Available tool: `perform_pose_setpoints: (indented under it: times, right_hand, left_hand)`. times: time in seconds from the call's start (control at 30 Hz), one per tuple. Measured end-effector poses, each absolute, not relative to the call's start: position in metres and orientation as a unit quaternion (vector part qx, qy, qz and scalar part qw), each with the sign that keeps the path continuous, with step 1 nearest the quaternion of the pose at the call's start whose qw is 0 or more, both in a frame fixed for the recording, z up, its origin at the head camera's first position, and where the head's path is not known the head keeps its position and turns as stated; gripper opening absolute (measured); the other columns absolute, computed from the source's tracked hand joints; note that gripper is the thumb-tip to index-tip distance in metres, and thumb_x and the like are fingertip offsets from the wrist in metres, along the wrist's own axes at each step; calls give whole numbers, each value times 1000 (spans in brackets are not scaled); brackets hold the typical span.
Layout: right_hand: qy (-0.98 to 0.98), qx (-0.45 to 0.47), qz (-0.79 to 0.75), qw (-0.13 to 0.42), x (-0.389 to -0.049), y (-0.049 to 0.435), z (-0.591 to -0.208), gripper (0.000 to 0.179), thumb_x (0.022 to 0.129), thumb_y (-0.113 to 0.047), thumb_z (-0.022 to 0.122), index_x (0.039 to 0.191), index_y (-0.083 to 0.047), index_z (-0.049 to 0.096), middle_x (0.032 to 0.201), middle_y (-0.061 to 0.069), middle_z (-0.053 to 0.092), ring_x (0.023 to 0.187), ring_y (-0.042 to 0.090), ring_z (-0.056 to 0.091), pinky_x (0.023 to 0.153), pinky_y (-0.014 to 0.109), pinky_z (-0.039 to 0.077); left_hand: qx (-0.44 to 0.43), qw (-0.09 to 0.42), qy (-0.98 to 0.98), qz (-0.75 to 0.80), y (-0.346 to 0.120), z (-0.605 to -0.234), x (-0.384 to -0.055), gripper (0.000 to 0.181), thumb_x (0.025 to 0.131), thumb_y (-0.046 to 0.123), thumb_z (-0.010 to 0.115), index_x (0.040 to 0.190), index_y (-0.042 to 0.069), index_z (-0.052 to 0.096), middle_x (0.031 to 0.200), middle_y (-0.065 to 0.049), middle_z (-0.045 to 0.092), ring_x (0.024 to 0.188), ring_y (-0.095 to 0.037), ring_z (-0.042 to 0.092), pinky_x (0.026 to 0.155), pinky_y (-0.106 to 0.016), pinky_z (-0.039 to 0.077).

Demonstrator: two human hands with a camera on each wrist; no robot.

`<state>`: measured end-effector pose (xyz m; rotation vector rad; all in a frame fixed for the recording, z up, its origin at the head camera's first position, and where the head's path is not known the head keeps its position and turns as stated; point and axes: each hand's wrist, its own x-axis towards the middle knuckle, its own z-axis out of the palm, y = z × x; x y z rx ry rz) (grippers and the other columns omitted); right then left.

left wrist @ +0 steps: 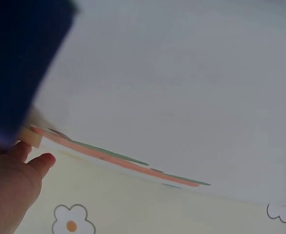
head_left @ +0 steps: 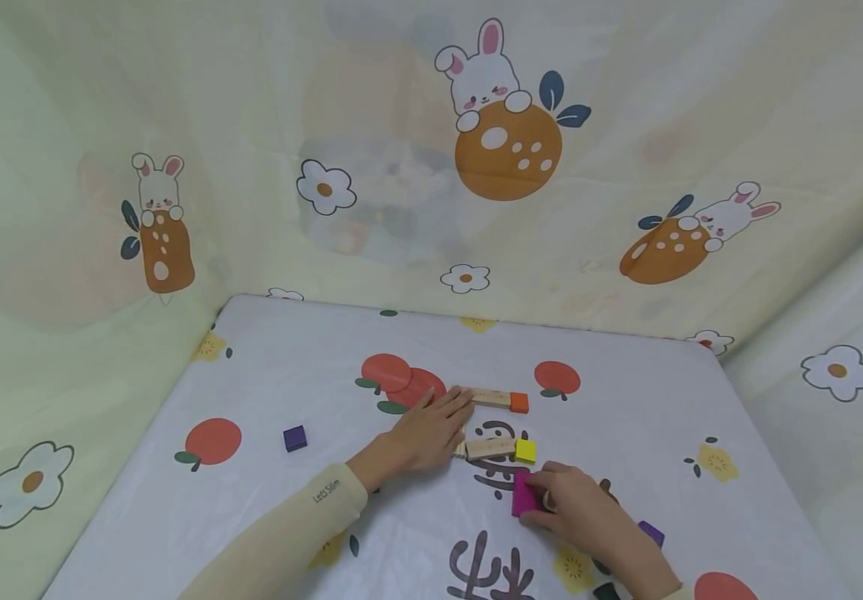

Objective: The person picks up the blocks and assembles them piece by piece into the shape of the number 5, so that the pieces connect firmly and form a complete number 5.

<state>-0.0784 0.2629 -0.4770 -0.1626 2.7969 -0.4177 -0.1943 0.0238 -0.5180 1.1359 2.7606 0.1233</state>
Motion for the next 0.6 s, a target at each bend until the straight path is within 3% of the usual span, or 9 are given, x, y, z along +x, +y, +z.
perform_pose_setpoints:
  times: [0.13,0.23,0.6]
  right_hand:
    - [980,-58,-128,138,-79,260,-479,49,81,-38,92,119,-9,79,105,2,74,89,15,65,86,40,64]
    - [983,-55,-123,127,-79,257,-479,51,82,-40,91,120,-8,79,106,5,76,90,16,66,89,44,64]
    - [988,-52,-112,93,-78,252,-481,46,83,-40,90,112,-7,79,85,-1,67,74,12,53,72,32,56]
  left_hand:
    - [379,77,921,40,24,-517,-194,62,113,40,39,170,19,25,180,3,18,168,-19,13,137,-51,16]
    - [379,76,921,40,24,-517,-194,62,113,40,39,170,19,26,180,3,18,168,-19,13,137,-51,16]
    - [379,78,921,43,23,-516,-194,62,113,39,38,170,18,25,180,3,17,168,-19,13,137,-51,16]
